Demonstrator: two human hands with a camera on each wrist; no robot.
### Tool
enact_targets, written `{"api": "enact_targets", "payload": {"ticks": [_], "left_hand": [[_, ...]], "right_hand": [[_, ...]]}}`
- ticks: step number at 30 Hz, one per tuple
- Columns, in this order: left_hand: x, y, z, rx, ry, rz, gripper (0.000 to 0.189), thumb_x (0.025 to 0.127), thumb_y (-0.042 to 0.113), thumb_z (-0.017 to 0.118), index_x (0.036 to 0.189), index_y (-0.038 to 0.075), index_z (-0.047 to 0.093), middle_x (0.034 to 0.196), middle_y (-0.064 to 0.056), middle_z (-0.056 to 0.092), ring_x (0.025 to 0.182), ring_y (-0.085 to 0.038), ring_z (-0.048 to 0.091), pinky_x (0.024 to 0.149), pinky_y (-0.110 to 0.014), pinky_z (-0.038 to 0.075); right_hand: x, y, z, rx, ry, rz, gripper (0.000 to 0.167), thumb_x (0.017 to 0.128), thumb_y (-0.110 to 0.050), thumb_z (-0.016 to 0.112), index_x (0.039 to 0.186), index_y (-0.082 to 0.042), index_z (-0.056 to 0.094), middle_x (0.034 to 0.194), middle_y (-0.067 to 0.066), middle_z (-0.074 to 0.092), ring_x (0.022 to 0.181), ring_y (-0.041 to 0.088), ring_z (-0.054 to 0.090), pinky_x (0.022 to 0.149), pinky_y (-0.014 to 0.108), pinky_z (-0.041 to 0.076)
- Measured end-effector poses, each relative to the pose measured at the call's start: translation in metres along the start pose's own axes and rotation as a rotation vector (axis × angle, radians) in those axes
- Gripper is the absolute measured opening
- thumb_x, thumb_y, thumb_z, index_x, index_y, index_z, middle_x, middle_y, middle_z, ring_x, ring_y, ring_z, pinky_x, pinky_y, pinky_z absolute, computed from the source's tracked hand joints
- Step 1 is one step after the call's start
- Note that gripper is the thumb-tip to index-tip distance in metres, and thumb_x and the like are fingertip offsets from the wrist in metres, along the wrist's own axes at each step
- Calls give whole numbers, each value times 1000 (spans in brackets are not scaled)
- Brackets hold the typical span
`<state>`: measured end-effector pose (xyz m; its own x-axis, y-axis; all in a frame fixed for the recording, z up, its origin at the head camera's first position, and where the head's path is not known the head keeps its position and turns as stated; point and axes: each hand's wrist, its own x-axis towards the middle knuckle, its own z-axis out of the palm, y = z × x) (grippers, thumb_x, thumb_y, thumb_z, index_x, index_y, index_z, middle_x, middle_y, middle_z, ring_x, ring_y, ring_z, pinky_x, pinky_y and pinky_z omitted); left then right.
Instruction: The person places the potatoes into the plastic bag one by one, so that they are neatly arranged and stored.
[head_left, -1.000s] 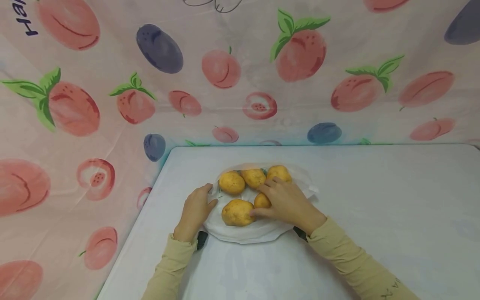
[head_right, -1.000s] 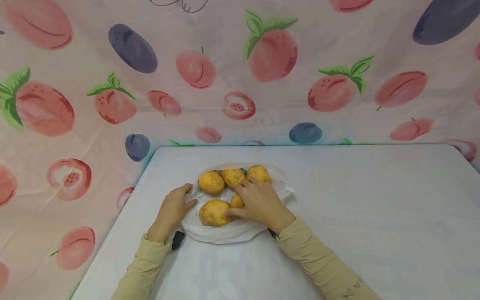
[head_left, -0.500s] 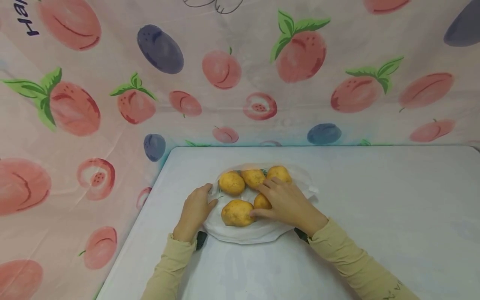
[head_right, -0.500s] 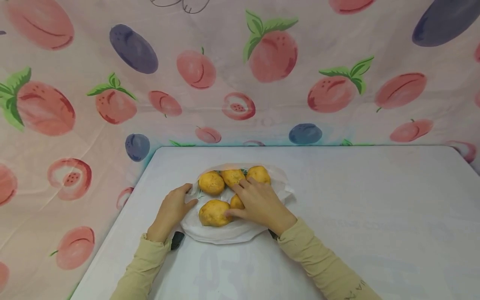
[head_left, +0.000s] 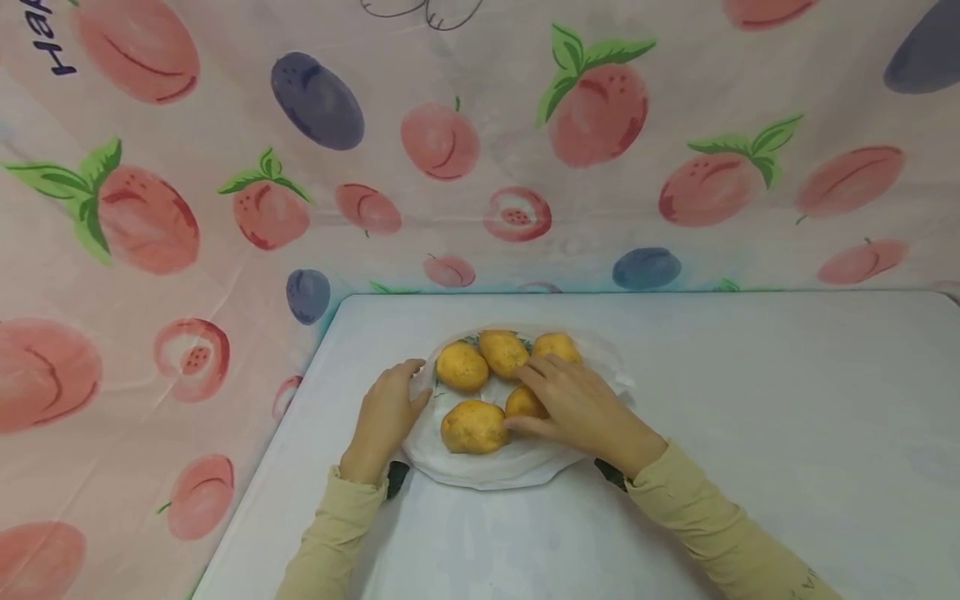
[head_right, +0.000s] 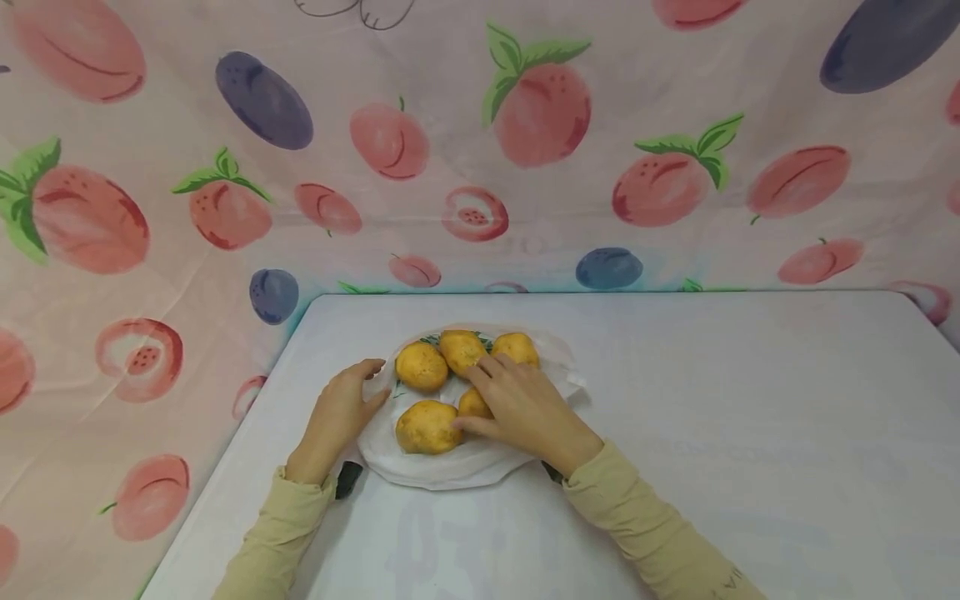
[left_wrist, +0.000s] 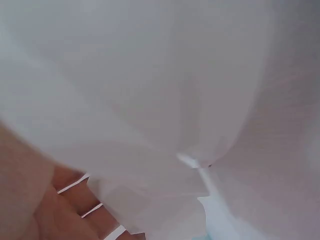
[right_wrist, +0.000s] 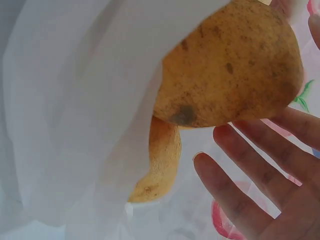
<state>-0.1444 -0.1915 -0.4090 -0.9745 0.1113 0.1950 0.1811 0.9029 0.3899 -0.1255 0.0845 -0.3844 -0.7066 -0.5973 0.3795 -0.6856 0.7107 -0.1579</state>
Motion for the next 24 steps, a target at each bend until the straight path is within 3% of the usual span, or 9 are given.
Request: {"api": "enact_targets", "payload": {"ticks": [7, 13, 19, 24], "left_hand": [[-3, 4, -9, 7, 56, 44, 41, 87, 13, 76, 125, 2, 64, 122, -17, 68, 111, -37, 62, 96, -51, 50], [-9, 11, -17, -17, 87, 84, 39, 88, 13, 75, 125, 4, 65, 122, -14, 68, 112, -35, 62, 97, -50, 50], [-18, 24, -25, -56, 125, 122, 37, 89, 13, 75, 124, 5, 65, 123, -12, 67, 116, -32, 61, 99, -48, 51], [-26, 37, -28, -93, 189, 200, 38, 89, 13, 75, 125, 6, 65, 123, -10, 67, 117, -29, 60, 100, -45, 50]], "right_hand": [[-6, -1, -11, 23, -17, 21, 62, 89, -56, 66, 125, -6, 64, 119, 9, 65, 109, 25, 63, 89, 43, 55], [-14, 2, -19, 0, 37, -10, 61, 88, -54, 68, 123, -4, 63, 119, 10, 64, 104, 24, 63, 87, 40, 56], [-24, 7, -25, 3, 69, -3, 59, 89, -49, 69, 126, -4, 61, 122, 10, 63, 107, 27, 62, 89, 43, 55], [-35, 11, -30, 3, 105, 26, 63, 88, -44, 72, 132, -1, 57, 130, 15, 60, 118, 32, 59, 97, 49, 51]]}}
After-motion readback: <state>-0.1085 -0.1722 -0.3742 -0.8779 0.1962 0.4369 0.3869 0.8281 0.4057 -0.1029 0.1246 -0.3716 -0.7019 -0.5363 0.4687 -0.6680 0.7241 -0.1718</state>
